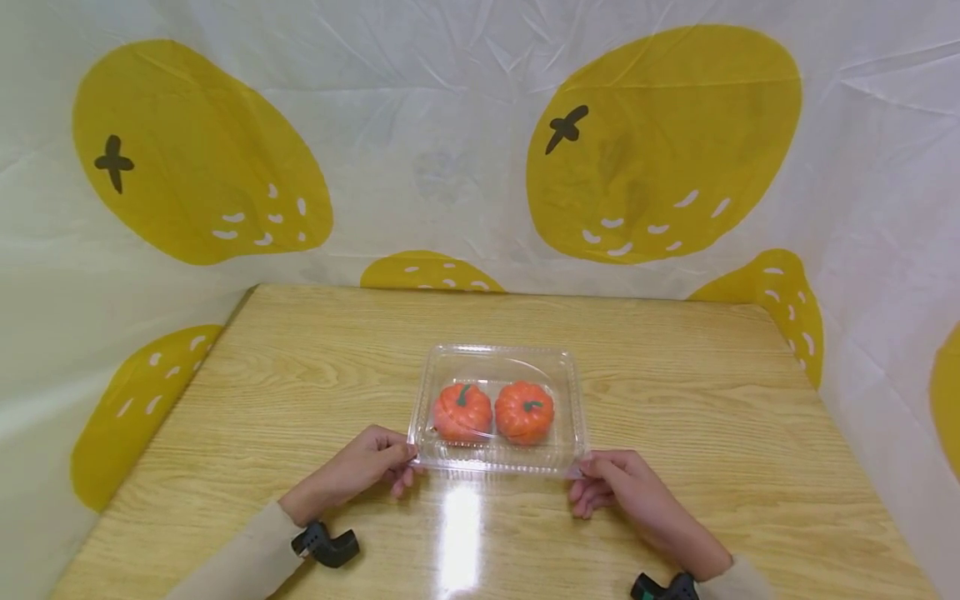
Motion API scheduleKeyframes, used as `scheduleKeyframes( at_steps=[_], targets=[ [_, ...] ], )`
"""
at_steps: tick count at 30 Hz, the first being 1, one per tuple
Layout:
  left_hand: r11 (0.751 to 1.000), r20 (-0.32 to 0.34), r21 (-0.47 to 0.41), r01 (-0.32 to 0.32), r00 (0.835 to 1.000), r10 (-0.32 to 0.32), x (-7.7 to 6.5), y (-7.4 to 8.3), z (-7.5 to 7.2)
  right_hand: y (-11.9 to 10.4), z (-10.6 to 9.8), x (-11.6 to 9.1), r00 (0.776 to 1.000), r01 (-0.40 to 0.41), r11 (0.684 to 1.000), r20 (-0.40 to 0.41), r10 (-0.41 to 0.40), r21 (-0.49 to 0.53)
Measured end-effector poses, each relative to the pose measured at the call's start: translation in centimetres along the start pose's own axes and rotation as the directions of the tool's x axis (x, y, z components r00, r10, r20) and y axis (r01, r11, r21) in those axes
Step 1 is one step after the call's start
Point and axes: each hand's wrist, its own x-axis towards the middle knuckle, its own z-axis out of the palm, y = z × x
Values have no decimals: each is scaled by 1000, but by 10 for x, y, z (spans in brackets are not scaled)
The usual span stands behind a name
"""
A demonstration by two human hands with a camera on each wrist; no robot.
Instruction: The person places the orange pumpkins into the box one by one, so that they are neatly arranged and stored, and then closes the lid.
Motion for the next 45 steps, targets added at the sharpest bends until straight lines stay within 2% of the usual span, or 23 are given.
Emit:
scheduleKeyframes(
  at_steps=[4, 9, 18, 25, 35, 45],
  targets=[
    [1000, -18, -4, 8, 1000, -8, 1, -1, 0, 1, 3, 3, 1000, -19, 996, -6, 20, 83],
    [999, -35, -27, 31, 999, -32, 1, -2, 1, 0, 6, 5, 1000, -3, 989, -17, 5, 149],
    [999, -63, -31, 32, 997, -33, 3, -2, -1, 0, 11, 7, 998, 15, 993, -70, -7, 118],
    [999, -67, -23, 28, 997, -29, 4, -1, -2, 1, 11, 7, 996, 43, 994, -79, -35, 105],
    [999, -63, -33, 10, 998, -12, 5, -1, -4, 2, 12, 8, 994, 58, 998, -94, -58, -3],
    [999, -35, -45, 6, 999, -8, 6, -4, -7, 5, 12, 9, 995, 78, 996, -60, -76, 41]
  ],
)
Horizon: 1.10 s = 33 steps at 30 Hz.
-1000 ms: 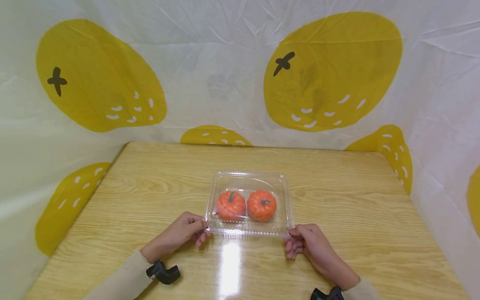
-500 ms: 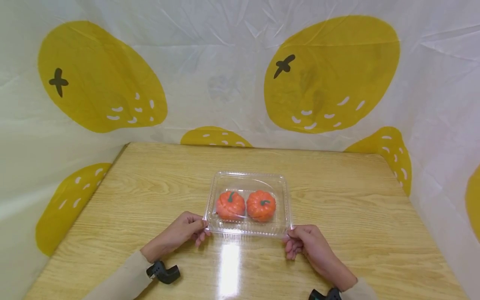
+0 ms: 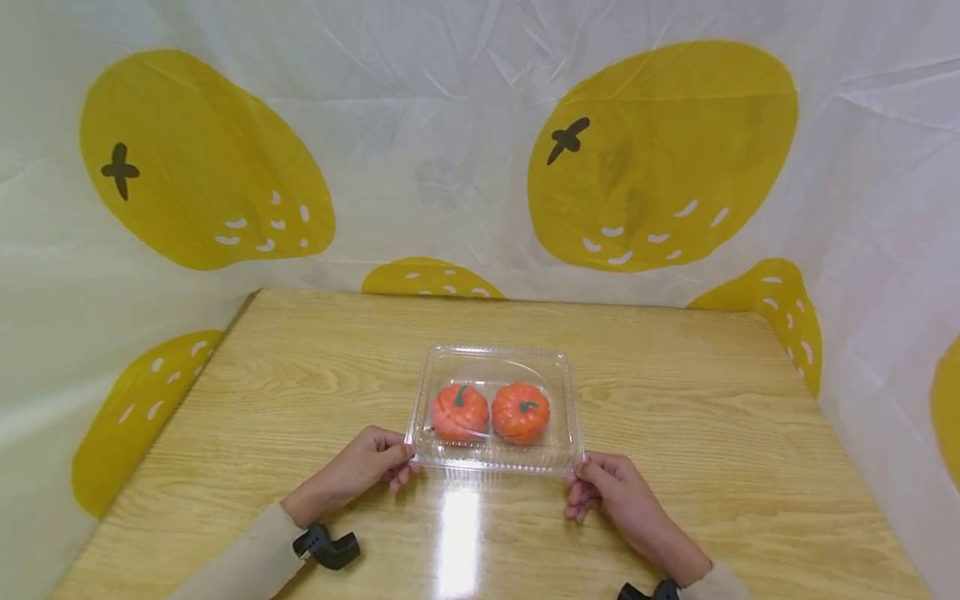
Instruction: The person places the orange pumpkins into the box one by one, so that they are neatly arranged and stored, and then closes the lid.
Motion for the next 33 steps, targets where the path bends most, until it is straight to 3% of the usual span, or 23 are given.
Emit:
scheduleKeyframes(
  at_steps=[9, 21, 33],
  targets=[
    [999, 10, 47, -25, 1000, 24, 0, 0, 3, 2, -1, -1, 999, -36, 999, -24, 36, -16],
    [999, 19, 44, -22, 1000, 21, 4, -2, 0, 6, -1, 0, 1000, -13, 1000, -16, 13, 18],
    [999, 61, -36, -2, 998, 4, 7, -4, -3, 5, -6, 2, 997, -72, 996, 21, 71, 53]
  ],
)
